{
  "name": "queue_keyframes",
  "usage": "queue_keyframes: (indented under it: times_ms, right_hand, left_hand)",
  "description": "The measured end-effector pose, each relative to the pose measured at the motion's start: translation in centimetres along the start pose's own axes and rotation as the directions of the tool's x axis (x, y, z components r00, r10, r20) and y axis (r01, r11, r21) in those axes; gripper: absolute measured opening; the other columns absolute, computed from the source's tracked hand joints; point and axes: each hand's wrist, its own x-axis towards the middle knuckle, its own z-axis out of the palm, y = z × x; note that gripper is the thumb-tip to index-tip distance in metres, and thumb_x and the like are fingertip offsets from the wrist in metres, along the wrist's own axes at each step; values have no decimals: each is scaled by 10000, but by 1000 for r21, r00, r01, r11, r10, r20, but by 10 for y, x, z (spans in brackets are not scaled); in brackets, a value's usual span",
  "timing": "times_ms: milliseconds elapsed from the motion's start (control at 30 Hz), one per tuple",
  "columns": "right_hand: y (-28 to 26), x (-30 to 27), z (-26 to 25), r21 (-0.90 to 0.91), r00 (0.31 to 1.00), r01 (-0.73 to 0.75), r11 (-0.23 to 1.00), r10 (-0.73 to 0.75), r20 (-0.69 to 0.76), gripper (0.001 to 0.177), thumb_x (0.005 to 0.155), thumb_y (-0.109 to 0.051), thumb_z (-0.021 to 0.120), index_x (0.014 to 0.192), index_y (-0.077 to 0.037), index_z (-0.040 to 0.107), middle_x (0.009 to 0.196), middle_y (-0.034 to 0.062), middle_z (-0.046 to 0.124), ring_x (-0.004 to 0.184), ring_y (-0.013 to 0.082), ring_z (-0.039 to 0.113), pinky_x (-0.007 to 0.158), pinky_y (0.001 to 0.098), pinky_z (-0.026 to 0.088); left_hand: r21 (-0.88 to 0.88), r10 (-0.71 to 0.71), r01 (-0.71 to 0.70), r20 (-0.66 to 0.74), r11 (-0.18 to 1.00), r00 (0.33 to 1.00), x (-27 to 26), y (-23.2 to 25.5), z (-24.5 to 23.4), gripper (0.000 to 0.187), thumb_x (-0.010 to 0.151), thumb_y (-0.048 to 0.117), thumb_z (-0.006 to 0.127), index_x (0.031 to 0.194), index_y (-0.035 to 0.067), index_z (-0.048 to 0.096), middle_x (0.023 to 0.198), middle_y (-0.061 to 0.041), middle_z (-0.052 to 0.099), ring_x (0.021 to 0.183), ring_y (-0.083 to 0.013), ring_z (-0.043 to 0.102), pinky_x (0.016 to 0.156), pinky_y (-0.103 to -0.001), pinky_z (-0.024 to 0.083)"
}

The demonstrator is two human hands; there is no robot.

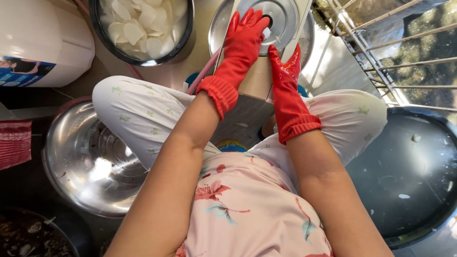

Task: Slicing peeled vegetables using a manual rotary slicing machine.

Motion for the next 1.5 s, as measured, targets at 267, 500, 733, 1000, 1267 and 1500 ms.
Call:
queue_keyframes:
  times_ms: [267,500,733,1000,1267,1500]
  right_hand:
    - [3,2,5,-3,1000,-18,1000,18,14,1124,774,-714,811,1583,-123,300,1638,156,387,1501,367,393,1203,492,402]
    - [-3,2,4,-11,1000,-21,1000,21,12,1110,766,-719,797,1574,-130,317,1613,152,432,1474,368,432,1184,501,422]
    - [0,0,3,48,1000,-11,999,11,14,1094,753,-696,823,1560,-123,357,1598,145,457,1467,336,455,1185,449,429]
    - [4,7,5,13,1000,31,999,-31,-1,1075,763,-700,823,1545,-116,373,1567,150,496,1438,345,489,1177,454,439]
    - [7,4,5,39,1000,-8,999,7,21,1118,784,-713,811,1590,-139,289,1649,159,369,1512,378,368,1207,506,387]
    - [2,2,3,26,1000,-5,1000,4,24,1111,793,-709,804,1592,-138,286,1652,154,361,1520,369,350,1221,500,361]
  left_hand:
    - [335,149,-51,-273,941,950,-53,-30,10,414,1053,254,583,1423,75,533,1300,-117,676,1202,-307,630,1141,-506,403]
    - [138,216,-194,-164,971,963,-41,22,-26,444,954,252,761,1314,77,569,1004,-58,707,809,-216,692,686,-336,599]
    - [216,160,-133,-110,967,981,-51,1,-10,402,880,166,809,1231,128,616,1005,-101,701,827,-302,717,600,-375,601]
    - [558,329,-219,-104,801,938,-48,-7,4,232,849,108,785,743,124,579,833,-56,468,546,-184,552,438,-323,523]
    - [612,534,-428,11,665,845,-84,-31,7,241,858,88,738,827,168,513,899,-55,412,497,-198,449,449,-334,377]
    - [635,579,-426,-41,645,815,-81,-28,34,284,740,1,754,768,157,518,823,-47,425,531,-211,482,416,-340,395]
